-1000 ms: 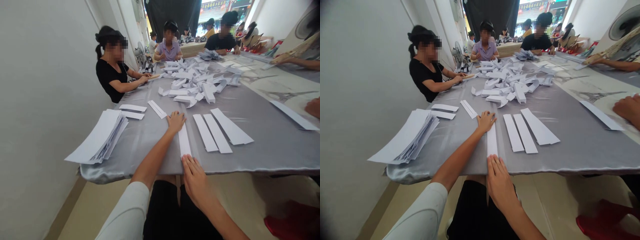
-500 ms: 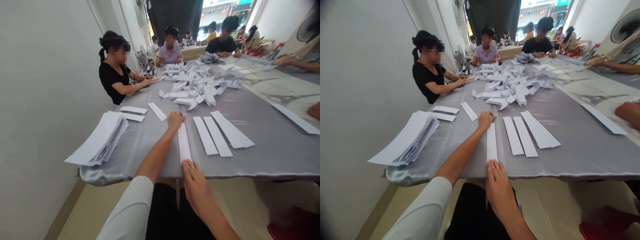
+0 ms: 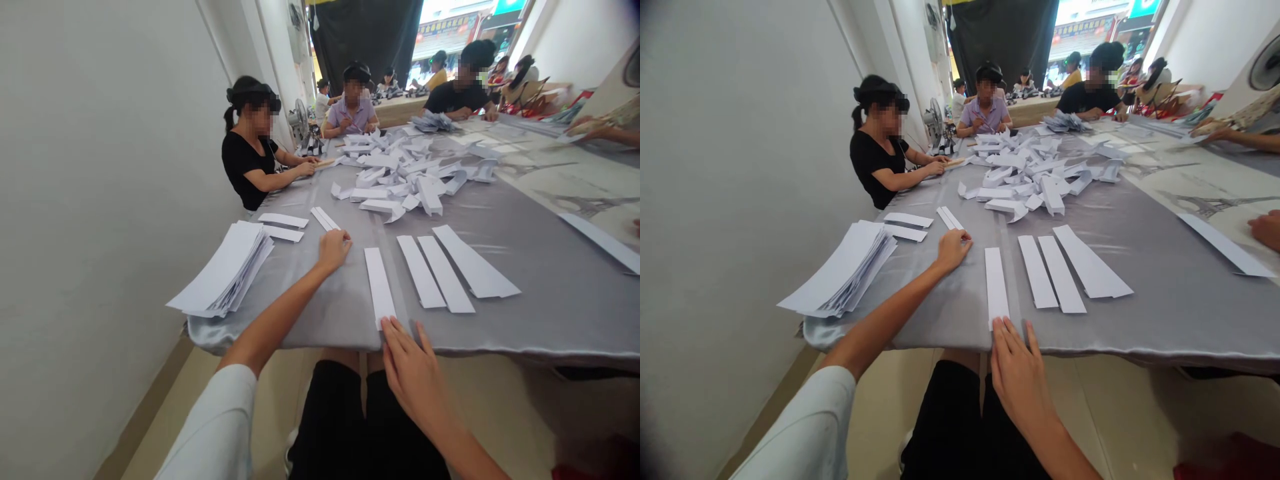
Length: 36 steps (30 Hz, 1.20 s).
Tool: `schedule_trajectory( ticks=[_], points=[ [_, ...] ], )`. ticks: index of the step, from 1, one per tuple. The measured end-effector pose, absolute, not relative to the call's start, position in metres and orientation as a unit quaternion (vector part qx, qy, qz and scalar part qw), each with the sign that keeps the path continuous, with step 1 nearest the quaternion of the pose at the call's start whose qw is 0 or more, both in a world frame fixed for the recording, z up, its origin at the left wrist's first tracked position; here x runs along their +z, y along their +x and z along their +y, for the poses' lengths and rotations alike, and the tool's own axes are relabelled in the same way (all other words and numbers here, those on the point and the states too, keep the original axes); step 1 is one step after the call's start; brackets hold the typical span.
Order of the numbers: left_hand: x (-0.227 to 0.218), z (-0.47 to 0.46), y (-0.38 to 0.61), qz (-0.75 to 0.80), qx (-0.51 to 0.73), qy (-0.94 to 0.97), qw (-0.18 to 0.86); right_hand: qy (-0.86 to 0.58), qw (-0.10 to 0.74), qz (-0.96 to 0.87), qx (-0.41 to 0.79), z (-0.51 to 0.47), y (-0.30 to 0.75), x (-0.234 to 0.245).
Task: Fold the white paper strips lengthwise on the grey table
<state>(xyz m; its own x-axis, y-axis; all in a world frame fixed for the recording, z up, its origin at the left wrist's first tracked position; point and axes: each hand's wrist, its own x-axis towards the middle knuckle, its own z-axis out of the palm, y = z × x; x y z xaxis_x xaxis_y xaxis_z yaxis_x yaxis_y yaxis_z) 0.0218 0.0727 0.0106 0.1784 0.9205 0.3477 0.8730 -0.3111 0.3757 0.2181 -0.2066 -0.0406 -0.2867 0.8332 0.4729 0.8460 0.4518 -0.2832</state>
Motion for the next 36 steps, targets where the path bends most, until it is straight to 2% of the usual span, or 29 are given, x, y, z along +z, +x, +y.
schedule_trajectory(
  ticks=[10,15,20,24,36],
  points=[
    [0.085,-0.003,-0.107,0.712,0.024,0.689,-0.13,-0.555,0.213,-0.798,-0.098,-0.159,0.238,-0.038],
    [0.108,-0.04,-0.154,0.779,-0.046,0.613,-0.122,-0.548,0.171,-0.805,-0.153,-0.154,0.256,-0.036],
    [0.118,-0.052,-0.187,0.819,-0.097,0.564,-0.051,-0.558,0.154,-0.797,-0.173,-0.148,0.275,-0.041],
    [0.116,-0.054,-0.197,0.81,-0.103,0.577,-0.018,-0.586,0.142,-0.78,-0.167,-0.14,0.29,-0.046],
    [0.115,-0.063,-0.198,0.795,-0.037,0.605,-0.041,-0.634,0.146,-0.743,-0.156,-0.127,0.311,-0.062]
  ],
)
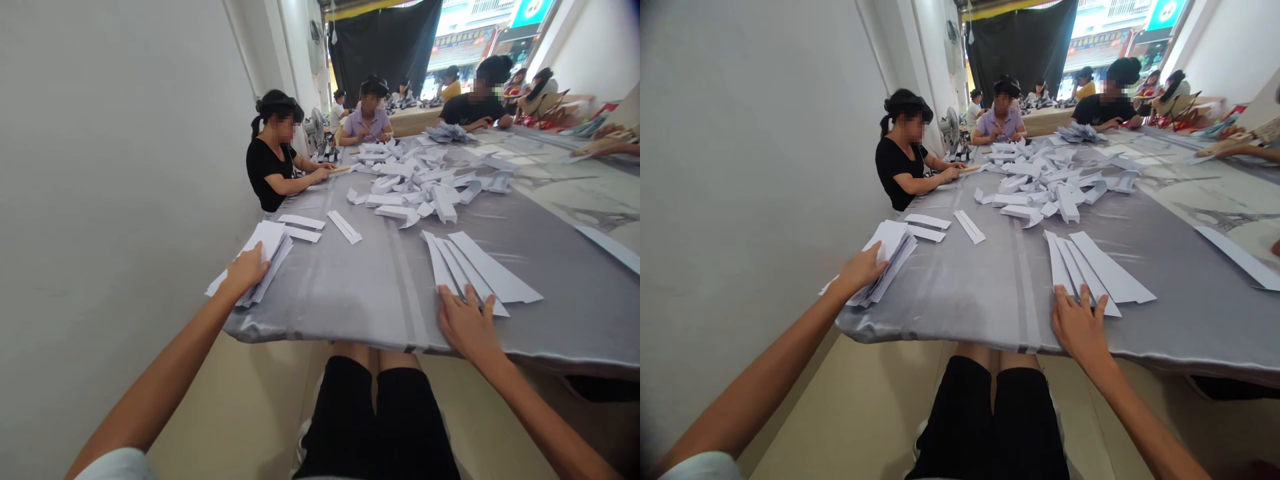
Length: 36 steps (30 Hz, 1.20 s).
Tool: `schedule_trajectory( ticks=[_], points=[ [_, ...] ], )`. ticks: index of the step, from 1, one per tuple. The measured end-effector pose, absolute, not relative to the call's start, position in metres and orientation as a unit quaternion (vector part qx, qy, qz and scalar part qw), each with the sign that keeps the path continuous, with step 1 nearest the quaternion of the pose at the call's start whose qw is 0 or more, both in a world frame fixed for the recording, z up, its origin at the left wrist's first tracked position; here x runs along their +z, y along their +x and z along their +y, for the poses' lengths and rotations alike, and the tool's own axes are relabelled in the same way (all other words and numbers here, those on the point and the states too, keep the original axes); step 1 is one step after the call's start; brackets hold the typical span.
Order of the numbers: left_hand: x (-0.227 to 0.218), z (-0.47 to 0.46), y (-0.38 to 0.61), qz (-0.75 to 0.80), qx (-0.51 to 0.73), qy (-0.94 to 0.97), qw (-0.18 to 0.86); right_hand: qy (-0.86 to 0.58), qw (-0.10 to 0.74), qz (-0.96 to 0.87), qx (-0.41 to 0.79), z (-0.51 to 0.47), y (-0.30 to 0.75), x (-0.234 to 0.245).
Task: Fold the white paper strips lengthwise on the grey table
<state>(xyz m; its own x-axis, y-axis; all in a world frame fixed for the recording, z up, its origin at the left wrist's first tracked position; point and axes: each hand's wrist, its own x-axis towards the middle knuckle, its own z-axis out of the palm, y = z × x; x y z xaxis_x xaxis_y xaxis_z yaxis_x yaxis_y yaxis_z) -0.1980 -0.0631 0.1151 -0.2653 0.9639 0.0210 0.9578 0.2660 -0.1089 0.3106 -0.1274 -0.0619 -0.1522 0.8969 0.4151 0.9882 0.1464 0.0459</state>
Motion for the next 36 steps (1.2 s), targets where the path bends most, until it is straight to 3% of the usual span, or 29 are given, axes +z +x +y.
schedule_trajectory(
  ticks=[15,21,25,27,30,33,36],
  points=[
    [0.127,-0.079,-0.189,-0.744,-0.104,-0.656,0.077,-0.655,0.245,-0.708,-0.095,-0.121,0.309,-0.06],
    [0.169,-0.094,-0.151,-0.662,-0.327,-0.669,-0.082,-0.638,0.274,-0.712,-0.108,-0.113,0.313,-0.053],
    [0.183,-0.098,-0.127,-0.611,-0.42,-0.607,-0.287,-0.633,0.335,-0.692,-0.088,-0.111,0.305,-0.04],
    [0.179,-0.095,-0.115,-0.575,-0.445,-0.576,-0.374,-0.616,0.385,-0.687,-0.011,-0.113,0.292,-0.028],
    [0.162,-0.085,-0.094,-0.509,-0.472,-0.547,-0.467,-0.557,0.456,-0.661,0.211,-0.116,0.259,-0.002],
    [0.136,-0.068,-0.066,-0.465,-0.481,-0.538,-0.513,-0.462,0.465,-0.609,0.446,-0.106,0.216,0.025],
    [0.104,-0.046,-0.038,-0.433,-0.48,-0.525,-0.553,-0.407,0.472,-0.559,0.546,-0.072,0.181,0.037]
  ],
)
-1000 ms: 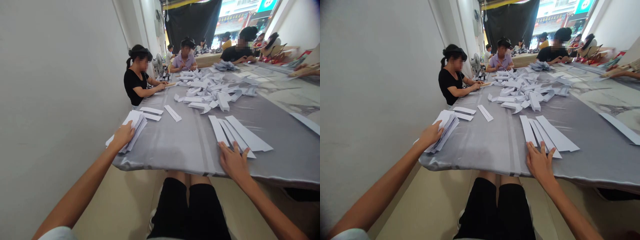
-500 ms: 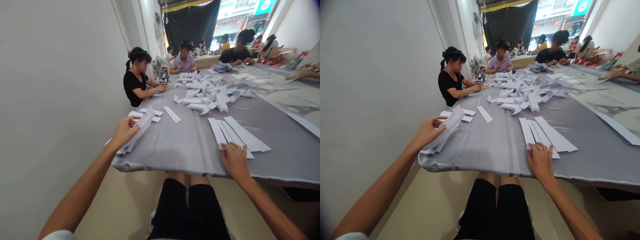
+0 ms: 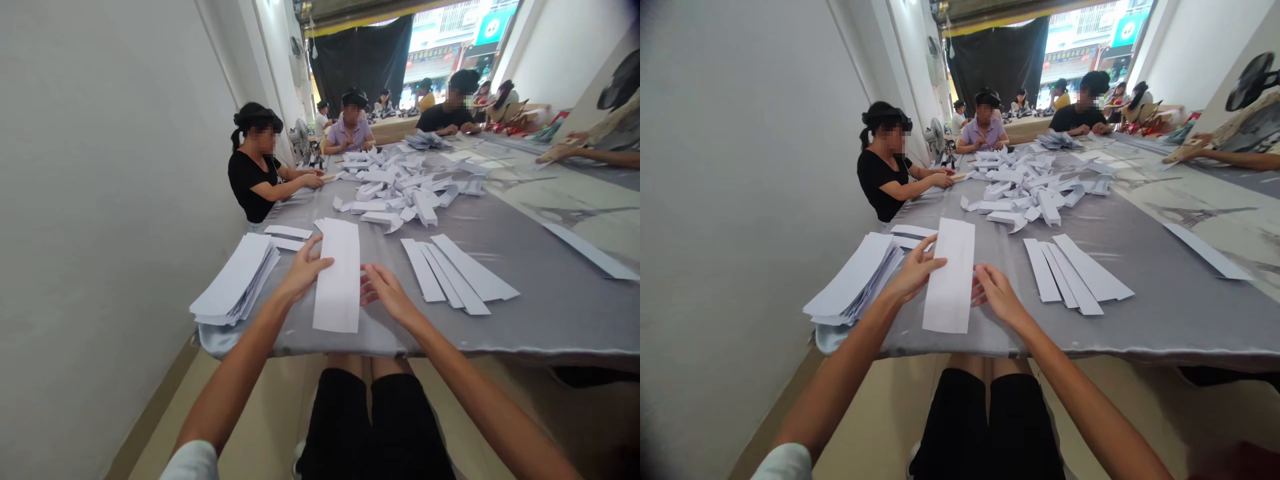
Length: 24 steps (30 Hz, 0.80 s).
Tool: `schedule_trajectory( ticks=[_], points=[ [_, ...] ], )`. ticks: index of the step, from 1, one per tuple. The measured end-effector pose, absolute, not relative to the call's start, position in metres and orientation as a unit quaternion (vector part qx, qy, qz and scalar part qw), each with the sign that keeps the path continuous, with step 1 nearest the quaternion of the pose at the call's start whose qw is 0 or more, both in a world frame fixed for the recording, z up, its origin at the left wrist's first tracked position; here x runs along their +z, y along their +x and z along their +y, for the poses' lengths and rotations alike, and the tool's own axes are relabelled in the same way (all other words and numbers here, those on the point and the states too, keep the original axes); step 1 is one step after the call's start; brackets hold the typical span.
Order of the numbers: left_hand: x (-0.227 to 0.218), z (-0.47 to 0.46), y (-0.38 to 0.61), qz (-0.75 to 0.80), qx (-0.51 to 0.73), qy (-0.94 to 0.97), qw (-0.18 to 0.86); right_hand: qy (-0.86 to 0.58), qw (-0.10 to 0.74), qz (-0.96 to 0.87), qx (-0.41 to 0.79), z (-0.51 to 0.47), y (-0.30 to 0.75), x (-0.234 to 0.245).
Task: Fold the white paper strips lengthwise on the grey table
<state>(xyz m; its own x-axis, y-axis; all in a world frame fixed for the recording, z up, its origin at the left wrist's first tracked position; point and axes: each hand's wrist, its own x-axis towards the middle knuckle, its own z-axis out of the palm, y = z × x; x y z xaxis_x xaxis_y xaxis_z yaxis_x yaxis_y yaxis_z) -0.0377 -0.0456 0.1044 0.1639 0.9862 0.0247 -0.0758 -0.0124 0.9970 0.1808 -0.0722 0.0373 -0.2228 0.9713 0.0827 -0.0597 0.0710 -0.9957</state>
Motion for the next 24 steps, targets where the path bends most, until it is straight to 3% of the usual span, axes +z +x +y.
schedule_trajectory(
  ticks=[7,14,24],
  points=[
    [0.043,0.008,-0.015,0.458,0.457,0.523,0.555,-0.491,0.487,-0.571,0.443,0.033,0.167,0.015],
    [0.01,0.046,-0.02,0.452,0.515,0.516,0.515,-0.452,0.433,-0.626,0.465,0.071,0.169,0.002],
    [-0.006,0.052,-0.025,0.413,0.491,0.515,0.569,-0.456,0.52,-0.573,0.439,0.079,0.166,-0.028]
  ],
)
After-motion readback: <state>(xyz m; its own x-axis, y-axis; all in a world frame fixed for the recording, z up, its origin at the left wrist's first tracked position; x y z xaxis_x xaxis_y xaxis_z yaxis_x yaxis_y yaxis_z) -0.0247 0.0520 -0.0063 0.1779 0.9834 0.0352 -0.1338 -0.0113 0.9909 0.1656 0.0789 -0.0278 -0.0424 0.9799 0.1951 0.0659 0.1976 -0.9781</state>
